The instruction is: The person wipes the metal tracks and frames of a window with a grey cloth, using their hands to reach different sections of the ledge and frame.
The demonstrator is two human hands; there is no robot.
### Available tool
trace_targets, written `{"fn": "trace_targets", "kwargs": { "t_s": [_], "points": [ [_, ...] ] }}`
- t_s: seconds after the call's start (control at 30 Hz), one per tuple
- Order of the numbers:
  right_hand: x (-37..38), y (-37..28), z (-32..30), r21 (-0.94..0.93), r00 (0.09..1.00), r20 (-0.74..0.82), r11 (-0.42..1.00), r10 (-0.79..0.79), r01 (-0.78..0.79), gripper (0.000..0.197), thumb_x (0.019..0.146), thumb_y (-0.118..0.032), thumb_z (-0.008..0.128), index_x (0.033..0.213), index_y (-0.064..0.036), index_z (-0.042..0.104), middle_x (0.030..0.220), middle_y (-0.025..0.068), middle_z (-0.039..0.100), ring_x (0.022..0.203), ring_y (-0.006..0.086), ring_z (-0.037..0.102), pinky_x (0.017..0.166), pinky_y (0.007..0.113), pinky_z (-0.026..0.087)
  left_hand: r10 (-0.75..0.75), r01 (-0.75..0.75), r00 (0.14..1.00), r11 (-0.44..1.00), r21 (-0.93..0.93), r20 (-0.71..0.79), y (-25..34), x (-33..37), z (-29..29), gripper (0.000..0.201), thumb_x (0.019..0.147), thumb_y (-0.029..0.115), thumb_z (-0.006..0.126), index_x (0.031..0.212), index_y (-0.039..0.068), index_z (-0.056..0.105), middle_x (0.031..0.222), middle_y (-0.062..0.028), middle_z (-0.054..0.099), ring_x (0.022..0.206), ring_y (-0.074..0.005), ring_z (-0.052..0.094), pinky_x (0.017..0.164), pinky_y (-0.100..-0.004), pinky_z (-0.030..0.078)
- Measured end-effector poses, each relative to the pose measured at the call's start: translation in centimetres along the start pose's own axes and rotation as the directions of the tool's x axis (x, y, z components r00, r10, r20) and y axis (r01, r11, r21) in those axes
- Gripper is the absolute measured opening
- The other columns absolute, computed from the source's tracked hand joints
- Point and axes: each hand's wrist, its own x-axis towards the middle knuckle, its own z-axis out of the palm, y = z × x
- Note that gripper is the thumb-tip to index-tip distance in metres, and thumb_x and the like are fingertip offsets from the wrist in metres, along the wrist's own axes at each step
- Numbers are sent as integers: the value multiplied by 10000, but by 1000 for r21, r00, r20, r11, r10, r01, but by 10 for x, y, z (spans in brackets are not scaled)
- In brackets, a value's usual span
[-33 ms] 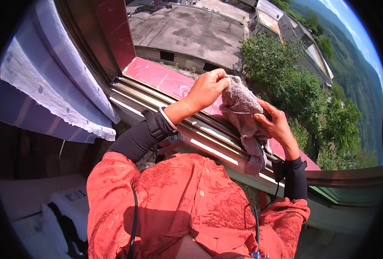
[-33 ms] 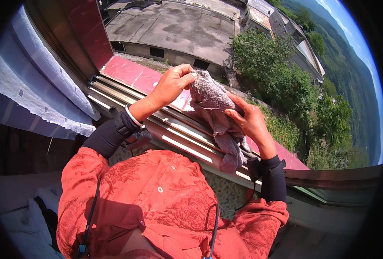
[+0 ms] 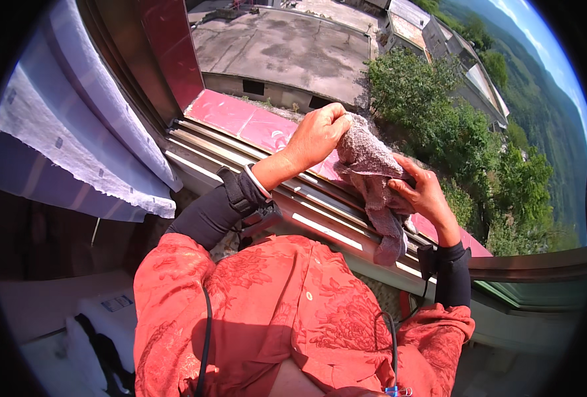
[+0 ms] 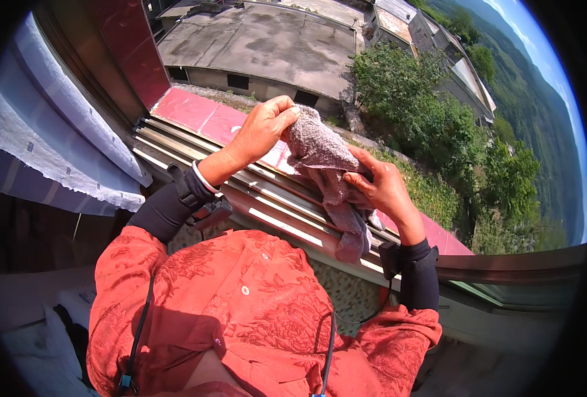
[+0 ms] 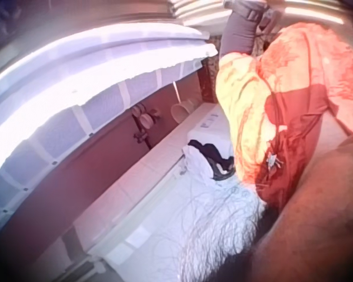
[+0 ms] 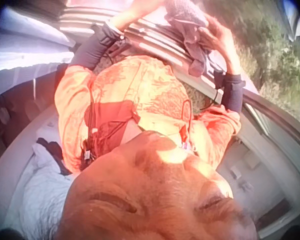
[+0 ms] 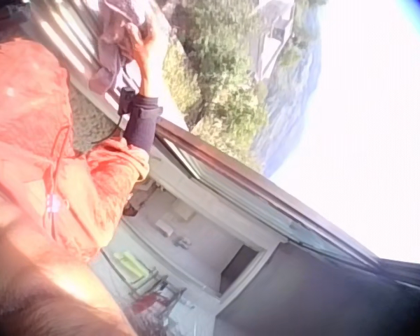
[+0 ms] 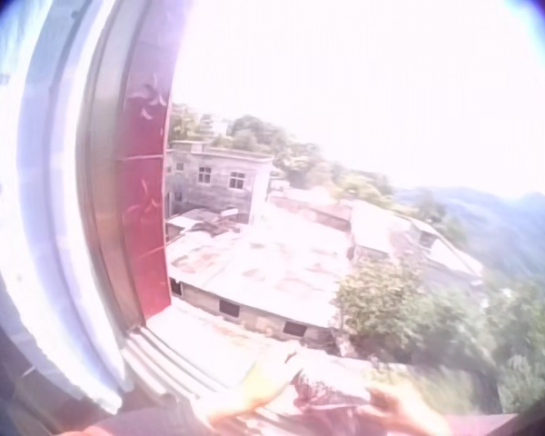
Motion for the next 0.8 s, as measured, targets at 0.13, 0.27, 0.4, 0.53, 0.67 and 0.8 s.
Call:
{"fn": "trace_targets", "kwargs": {
  "t_s": [0.13,0.27,0.4,0.53,0.67,0.8],
  "points": [
    [-18,2,-9,87,990,80,988,117,-124,466,872,-126,740,1302,-32,587,1093,84,704,977,111,614,908,301,493,145,-140,986,988,68,-85,4,1,9,256,1005,229,539,883,4,532,671,-43,513,624,-110,430,576,-324,407],
    [-33,-4,-9,425,989,67,892,134,-150,443,868,-81,750,1271,18,595,1123,35,663,1027,113,587,937,288,482,242,-215,961,957,194,-131,13,-5,15,279,1017,259,528,906,3,508,655,-149,491,583,-225,430,570,-376,402],
    [-36,-1,-2,9,993,-79,996,92,-91,426,853,-133,730,1264,-87,627,996,121,730,869,170,694,817,305,526,288,-241,951,919,313,-115,33,-10,13,282,1004,281,557,919,14,520,674,-189,557,604,-367,548,564,-413,418],
    [-37,-20,-1,-422,974,-217,894,63,-152,389,785,-184,739,1171,-196,689,896,152,706,821,371,668,710,410,528,454,-351,889,751,559,-51,59,-27,19,173,971,254,589,930,91,551,725,-145,638,703,-400,633,554,-464,469],
    [-35,-30,-17,-411,995,-72,908,63,-87,331,780,-197,727,1109,-163,710,842,157,694,800,363,671,689,433,520,316,-182,948,643,744,-42,35,-11,5,237,983,318,550,939,85,552,723,-156,663,695,-383,656,563,-485,492],
    [-23,-33,-23,-681,995,82,732,47,21,271,778,-190,696,1022,-77,662,832,175,675,810,376,656,689,466,509,188,-154,982,709,688,26,18,-1,13,249,968,301,567,935,54,570,738,-208,656,758,-432,647,654,-537,484]
  ]
}}
